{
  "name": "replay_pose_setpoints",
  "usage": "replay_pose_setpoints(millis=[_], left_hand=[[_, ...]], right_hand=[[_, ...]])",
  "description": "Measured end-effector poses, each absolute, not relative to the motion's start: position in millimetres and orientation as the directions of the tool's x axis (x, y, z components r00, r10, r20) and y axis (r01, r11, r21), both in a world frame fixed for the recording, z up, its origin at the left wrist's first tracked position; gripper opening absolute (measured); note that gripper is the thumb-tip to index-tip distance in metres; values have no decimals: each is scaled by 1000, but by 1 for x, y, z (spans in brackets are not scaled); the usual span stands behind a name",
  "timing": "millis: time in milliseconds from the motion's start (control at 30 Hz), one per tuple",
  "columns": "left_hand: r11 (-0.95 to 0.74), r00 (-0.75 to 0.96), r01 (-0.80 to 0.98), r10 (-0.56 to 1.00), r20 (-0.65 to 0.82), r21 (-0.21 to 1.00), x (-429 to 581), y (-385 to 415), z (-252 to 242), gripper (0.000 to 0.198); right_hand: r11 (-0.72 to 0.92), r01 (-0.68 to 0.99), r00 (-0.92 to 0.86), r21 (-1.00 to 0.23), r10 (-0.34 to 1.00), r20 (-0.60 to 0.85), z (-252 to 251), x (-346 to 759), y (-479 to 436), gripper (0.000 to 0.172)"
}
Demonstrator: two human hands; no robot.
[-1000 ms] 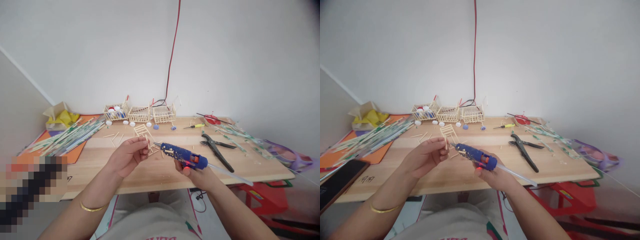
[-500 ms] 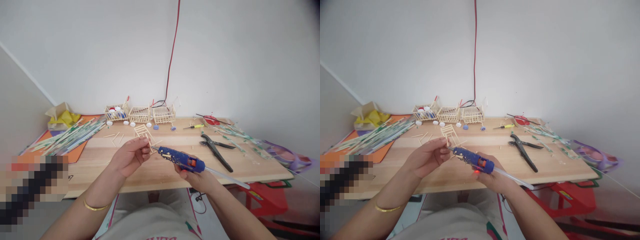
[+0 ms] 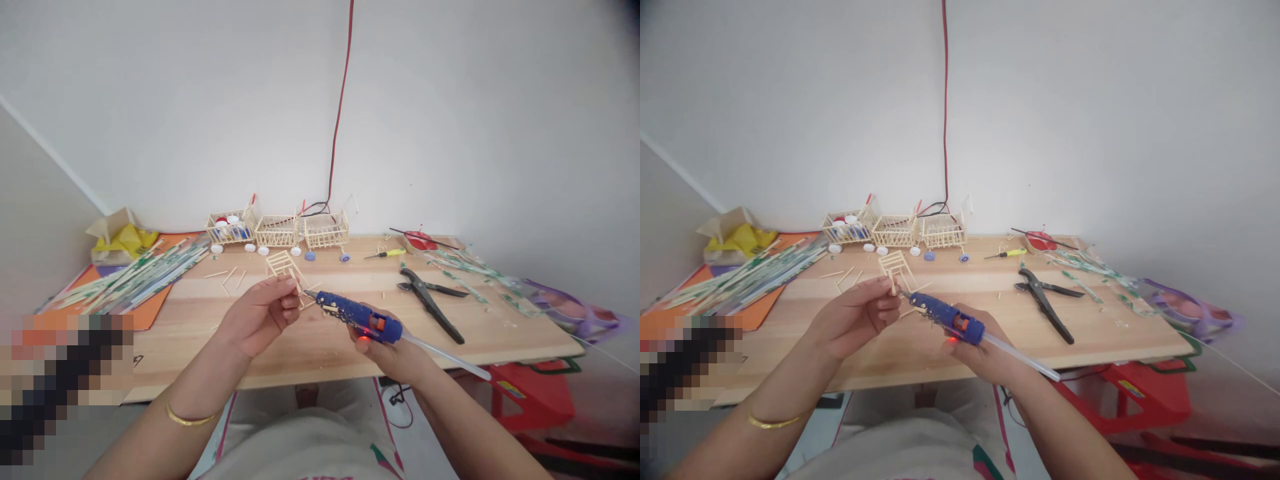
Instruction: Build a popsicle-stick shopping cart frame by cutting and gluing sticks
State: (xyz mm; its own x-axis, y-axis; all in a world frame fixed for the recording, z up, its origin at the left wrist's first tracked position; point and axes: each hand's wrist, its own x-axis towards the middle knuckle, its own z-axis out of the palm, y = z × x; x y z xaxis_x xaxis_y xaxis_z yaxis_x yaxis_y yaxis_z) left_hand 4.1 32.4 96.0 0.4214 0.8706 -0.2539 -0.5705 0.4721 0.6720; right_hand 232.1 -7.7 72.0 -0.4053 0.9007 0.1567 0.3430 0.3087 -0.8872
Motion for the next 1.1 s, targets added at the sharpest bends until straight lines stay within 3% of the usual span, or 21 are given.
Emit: replay_pose_setpoints(millis=[100,200,267,333,433,567,667,867,1100], left_hand=[[474,424,-577,870,-252,666,3,33,99,10],[465,417,-577,875,-247,672,1,34,99,10],[459,419,-576,877,-238,676,-1,35,97,14],[452,424,-566,877,-227,689,-4,37,95,19],[410,399,-521,892,-211,749,-6,39,91,22],[326,347,-414,920,-184,850,-5,41,88,34],[308,345,-327,919,-190,894,0,42,90,44],[297,363,-194,907,-213,935,2,40,92,57],[286,354,-115,907,-230,951,-7,40,82,62]], right_hand=[[314,572,-290,-758,942,171,68,237,2,32],[251,852,-164,-460,962,220,52,252,22,35],[150,952,-83,-268,966,244,36,267,38,37],[82,978,-39,-191,975,217,24,282,50,43],[150,972,-104,-181,965,241,26,292,55,48],[447,859,-252,-250,794,553,68,266,41,15],[707,667,-414,-236,615,671,99,230,33,12],[848,529,-620,-38,416,665,109,193,42,15],[856,516,-741,31,428,517,103,186,51,15]])
